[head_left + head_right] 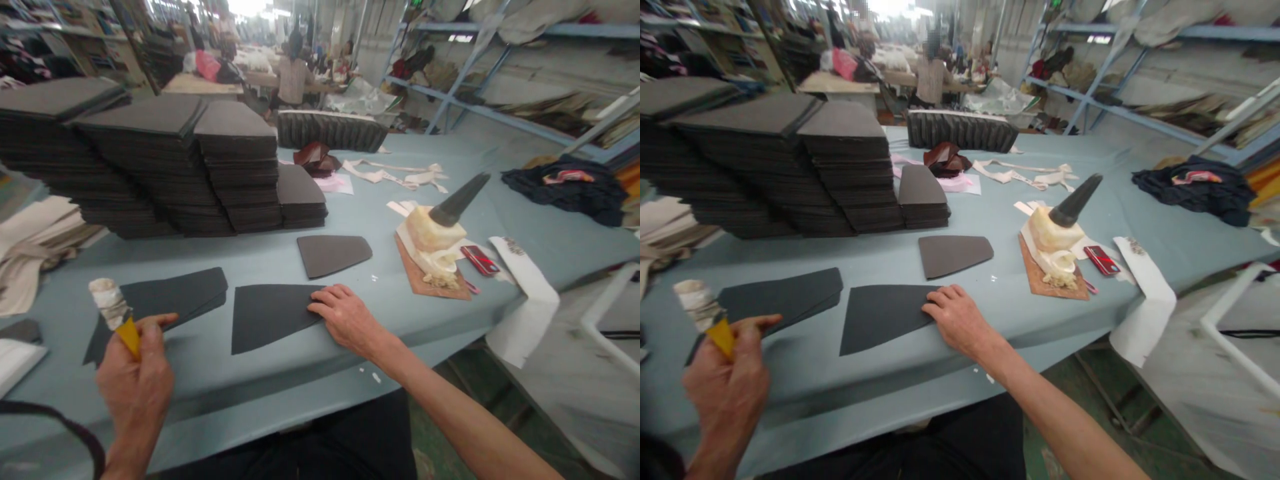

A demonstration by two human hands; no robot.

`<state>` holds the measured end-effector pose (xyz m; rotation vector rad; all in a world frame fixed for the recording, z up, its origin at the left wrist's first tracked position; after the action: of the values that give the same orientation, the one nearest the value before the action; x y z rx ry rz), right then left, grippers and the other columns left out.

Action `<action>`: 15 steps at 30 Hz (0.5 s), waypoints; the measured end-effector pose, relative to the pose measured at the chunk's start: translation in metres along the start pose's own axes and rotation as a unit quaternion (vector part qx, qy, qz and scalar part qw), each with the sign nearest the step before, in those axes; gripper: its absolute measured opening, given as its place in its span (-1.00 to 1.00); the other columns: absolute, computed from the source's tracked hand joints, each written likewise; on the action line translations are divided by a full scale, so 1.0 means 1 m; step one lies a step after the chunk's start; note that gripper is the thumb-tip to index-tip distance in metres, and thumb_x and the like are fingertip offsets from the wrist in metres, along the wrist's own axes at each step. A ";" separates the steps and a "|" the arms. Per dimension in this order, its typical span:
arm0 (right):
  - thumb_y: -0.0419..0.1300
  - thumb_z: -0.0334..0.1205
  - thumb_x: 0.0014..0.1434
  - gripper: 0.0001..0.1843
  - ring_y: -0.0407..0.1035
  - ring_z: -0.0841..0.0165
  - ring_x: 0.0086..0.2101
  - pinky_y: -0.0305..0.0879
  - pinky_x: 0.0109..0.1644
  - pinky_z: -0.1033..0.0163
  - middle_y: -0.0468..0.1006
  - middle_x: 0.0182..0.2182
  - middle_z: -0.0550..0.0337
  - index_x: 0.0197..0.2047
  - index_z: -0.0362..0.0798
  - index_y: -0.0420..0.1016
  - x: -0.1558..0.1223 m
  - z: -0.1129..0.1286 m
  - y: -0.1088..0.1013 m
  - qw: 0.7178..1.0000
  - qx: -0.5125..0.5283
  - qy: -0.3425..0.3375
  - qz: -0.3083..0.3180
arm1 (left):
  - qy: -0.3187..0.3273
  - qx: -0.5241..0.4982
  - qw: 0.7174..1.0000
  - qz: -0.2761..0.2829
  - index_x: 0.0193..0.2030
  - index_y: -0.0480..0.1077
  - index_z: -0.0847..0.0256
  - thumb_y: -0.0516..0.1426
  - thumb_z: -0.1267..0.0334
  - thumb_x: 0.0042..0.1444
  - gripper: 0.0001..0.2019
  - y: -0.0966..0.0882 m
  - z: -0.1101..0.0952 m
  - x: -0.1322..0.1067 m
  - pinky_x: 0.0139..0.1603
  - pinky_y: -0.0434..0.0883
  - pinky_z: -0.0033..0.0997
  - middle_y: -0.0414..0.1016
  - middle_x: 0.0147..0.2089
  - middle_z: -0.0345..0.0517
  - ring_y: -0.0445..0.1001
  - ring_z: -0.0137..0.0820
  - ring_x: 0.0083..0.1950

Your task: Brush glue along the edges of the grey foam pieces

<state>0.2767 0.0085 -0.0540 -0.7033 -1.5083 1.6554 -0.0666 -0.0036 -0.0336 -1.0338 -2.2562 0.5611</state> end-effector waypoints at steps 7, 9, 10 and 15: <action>0.09 -0.55 0.22 -0.37 0.45 0.05 0.28 0.36 0.45 -0.14 0.51 0.37 -0.12 0.35 -0.18 0.48 -0.010 -0.002 -0.009 0.995 0.096 -0.002 -0.028 | 0.011 -0.083 0.986 0.144 -0.11 0.57 0.09 0.07 -0.21 0.29 -0.56 0.034 -0.019 -0.029 0.10 0.50 -0.17 0.72 -0.05 -0.11 0.68 -0.13 0.05; 0.10 -0.48 0.29 -0.42 0.45 0.08 0.30 0.36 0.46 -0.13 0.51 0.37 -0.13 0.35 -0.14 0.47 -0.013 -0.006 -0.010 0.985 0.148 0.025 -0.085 | -0.008 -0.093 0.983 0.156 -0.10 0.56 0.08 0.09 -0.24 0.27 -0.55 0.040 -0.019 -0.028 0.13 0.53 -0.14 0.73 -0.05 -0.10 0.69 -0.11 0.07; 0.11 -0.42 0.34 -0.46 0.45 0.10 0.32 0.36 0.47 -0.13 0.52 0.36 -0.12 0.36 -0.11 0.45 -0.013 -0.010 -0.011 0.976 0.180 0.046 -0.116 | -0.016 -0.092 0.983 0.159 -0.10 0.56 0.07 0.09 -0.25 0.25 -0.55 0.042 -0.019 -0.027 0.14 0.54 -0.12 0.73 -0.05 -0.10 0.69 -0.09 0.08; 0.10 -0.09 0.45 -0.42 0.45 0.13 0.35 0.34 0.49 -0.17 0.50 0.38 -0.16 0.47 -0.04 0.28 0.004 -0.046 -0.011 0.877 0.397 0.174 -0.205 | -0.033 -0.073 0.985 0.152 -0.10 0.57 0.09 0.10 -0.23 0.25 -0.55 0.044 -0.015 -0.016 0.25 0.54 0.01 0.73 -0.05 -0.05 0.70 -0.05 0.06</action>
<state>0.3140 0.0377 -0.0493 -0.1797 -0.5616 1.5196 -0.0251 0.0124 -0.0537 -1.4684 -2.2375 0.5664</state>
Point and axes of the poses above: each hand's wrist, its own x-axis towards the middle knuckle, its own y-axis out of the palm, z = x × y, the point moved 3 cm from there along x, towards the middle knuckle
